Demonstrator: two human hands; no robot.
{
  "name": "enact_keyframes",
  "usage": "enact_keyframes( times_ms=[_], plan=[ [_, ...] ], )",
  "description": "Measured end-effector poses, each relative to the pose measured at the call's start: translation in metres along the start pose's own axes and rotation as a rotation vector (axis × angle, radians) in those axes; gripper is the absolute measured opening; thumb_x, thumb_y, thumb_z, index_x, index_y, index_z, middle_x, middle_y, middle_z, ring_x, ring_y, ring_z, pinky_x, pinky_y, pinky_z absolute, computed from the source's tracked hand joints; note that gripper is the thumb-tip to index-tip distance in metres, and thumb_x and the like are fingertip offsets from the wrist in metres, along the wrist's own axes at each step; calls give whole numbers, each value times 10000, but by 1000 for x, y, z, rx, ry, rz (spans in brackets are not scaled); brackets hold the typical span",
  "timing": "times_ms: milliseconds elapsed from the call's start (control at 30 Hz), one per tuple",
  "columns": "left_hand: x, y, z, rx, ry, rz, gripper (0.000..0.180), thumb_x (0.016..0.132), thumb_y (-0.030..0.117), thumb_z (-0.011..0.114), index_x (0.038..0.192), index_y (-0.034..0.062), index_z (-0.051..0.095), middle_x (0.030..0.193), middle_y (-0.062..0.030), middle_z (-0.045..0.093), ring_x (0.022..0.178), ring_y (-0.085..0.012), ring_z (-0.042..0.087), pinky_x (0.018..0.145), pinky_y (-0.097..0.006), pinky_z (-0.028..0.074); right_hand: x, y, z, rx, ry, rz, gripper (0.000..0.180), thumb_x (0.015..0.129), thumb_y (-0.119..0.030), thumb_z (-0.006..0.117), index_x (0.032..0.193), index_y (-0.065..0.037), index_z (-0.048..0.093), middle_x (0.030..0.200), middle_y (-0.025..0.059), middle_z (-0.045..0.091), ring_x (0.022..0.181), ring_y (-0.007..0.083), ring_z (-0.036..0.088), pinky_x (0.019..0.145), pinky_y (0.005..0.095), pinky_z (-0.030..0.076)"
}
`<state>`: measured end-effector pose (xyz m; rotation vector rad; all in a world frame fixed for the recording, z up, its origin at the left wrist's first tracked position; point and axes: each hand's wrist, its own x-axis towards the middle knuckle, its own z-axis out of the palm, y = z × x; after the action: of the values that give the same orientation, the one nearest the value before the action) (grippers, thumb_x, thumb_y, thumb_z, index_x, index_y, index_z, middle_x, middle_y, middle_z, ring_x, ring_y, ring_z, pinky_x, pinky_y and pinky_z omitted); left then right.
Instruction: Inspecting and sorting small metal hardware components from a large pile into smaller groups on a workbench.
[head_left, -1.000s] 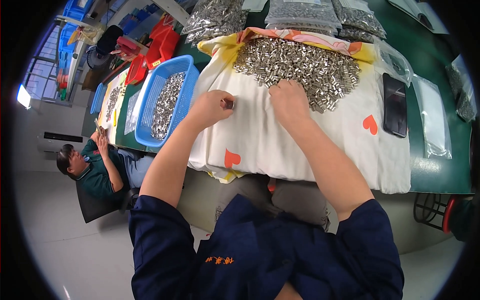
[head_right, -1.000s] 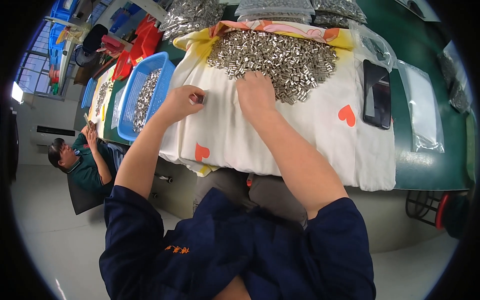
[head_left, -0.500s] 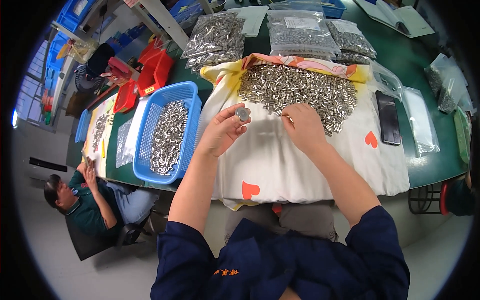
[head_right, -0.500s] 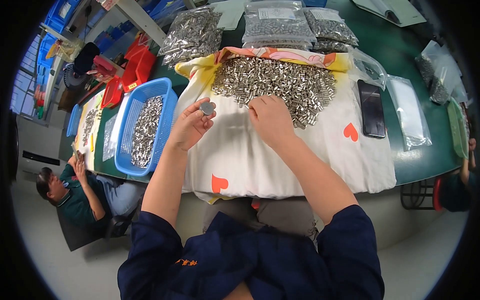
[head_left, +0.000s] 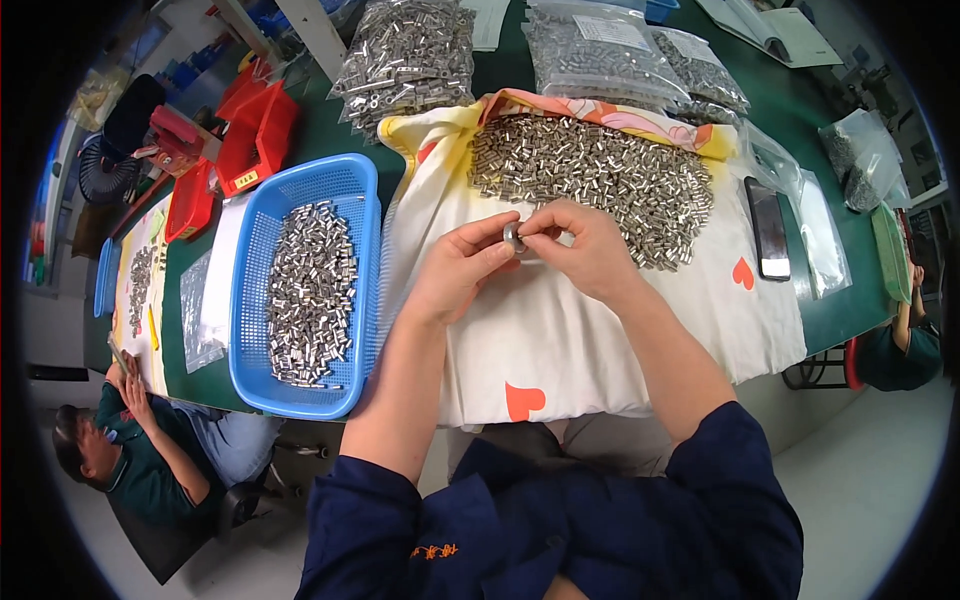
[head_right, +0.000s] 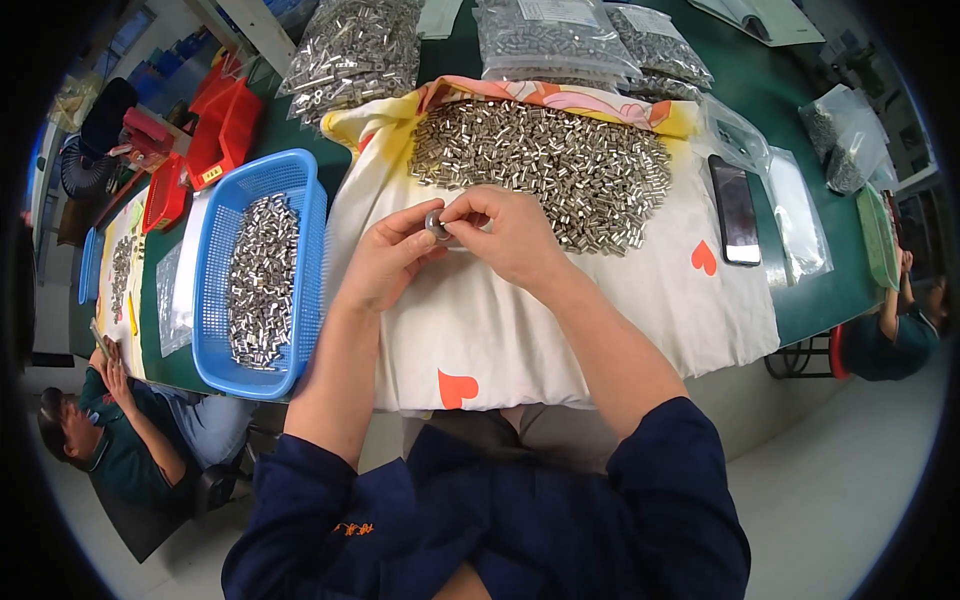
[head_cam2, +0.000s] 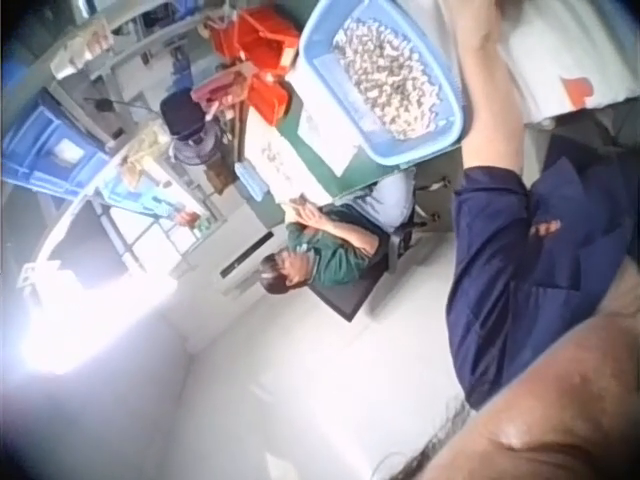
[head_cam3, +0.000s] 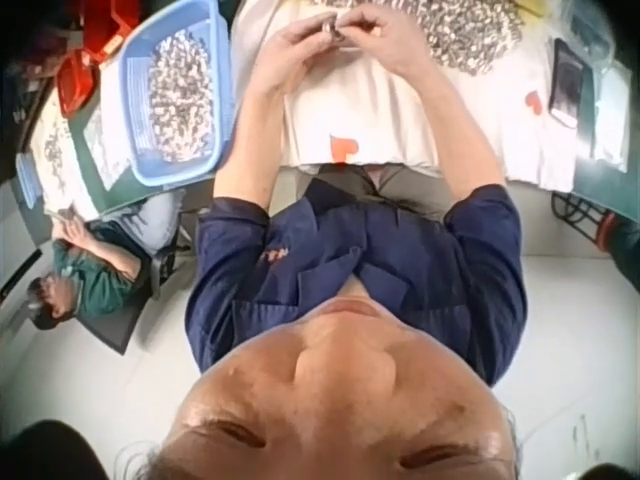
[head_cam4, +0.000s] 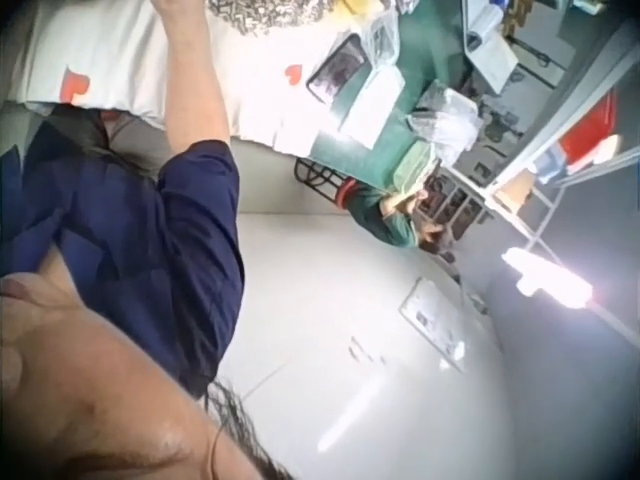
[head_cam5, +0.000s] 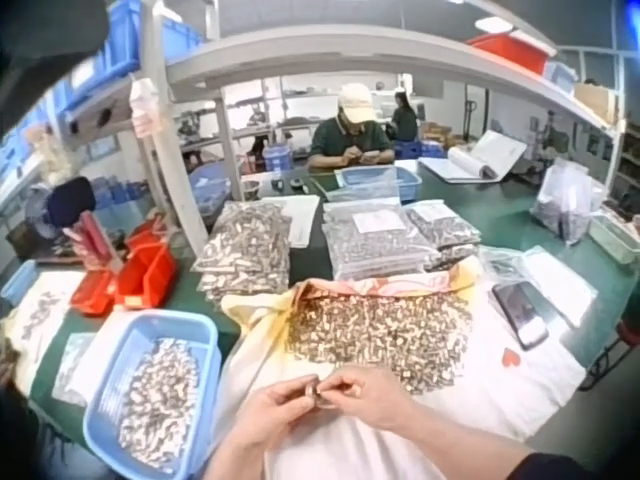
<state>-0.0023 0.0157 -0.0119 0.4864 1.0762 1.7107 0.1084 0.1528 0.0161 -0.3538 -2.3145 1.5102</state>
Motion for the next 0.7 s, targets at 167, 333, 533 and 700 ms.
enact_keyframes(
  times_ms=[167, 333, 533, 700],
  plan=[
    [2, 4, 4, 194, 36, 11, 354, 802, 11, 571, 1151, -1, 511, 979, -44, 585, 854, -88, 543, 771, -212, 450, -4, -1, 1, -289, 67, -257, 64, 712, -38, 606, 774, -26, 606, 762, 68, 590, 696, 181, 568, 624, 280, 448],
    [-8, 2, 6, 216, 36, 21, 345, 808, 29, 572, 1146, -1, 513, 969, -43, 593, 832, -88, 557, 744, -214, 458, -14, -4, 4, -327, 81, -267, 73, 714, -50, 601, 781, -21, 609, 770, 89, 602, 715, 215, 585, 633, 295, 454],
    [-22, 4, 1, 136, -167, -126, 334, 821, 68, 565, 1143, 5, 510, 968, -53, 600, 839, -104, 573, 751, -239, 469, -22, -14, -11, -66, -200, -16, 111, 727, -83, 608, 802, 0, 610, 745, 61, 604, 661, 127, 561, 626, 253, 450],
    [-19, 2, 2, 79, -188, -200, 329, 823, 52, 547, 1145, 4, 501, 970, -53, 599, 848, -117, 576, 775, -259, 471, -18, -6, -11, -1, -213, 96, 101, 717, -69, 639, 805, -28, 612, 708, 15, 586, 630, 76, 521, 602, 218, 433]
  ],
)
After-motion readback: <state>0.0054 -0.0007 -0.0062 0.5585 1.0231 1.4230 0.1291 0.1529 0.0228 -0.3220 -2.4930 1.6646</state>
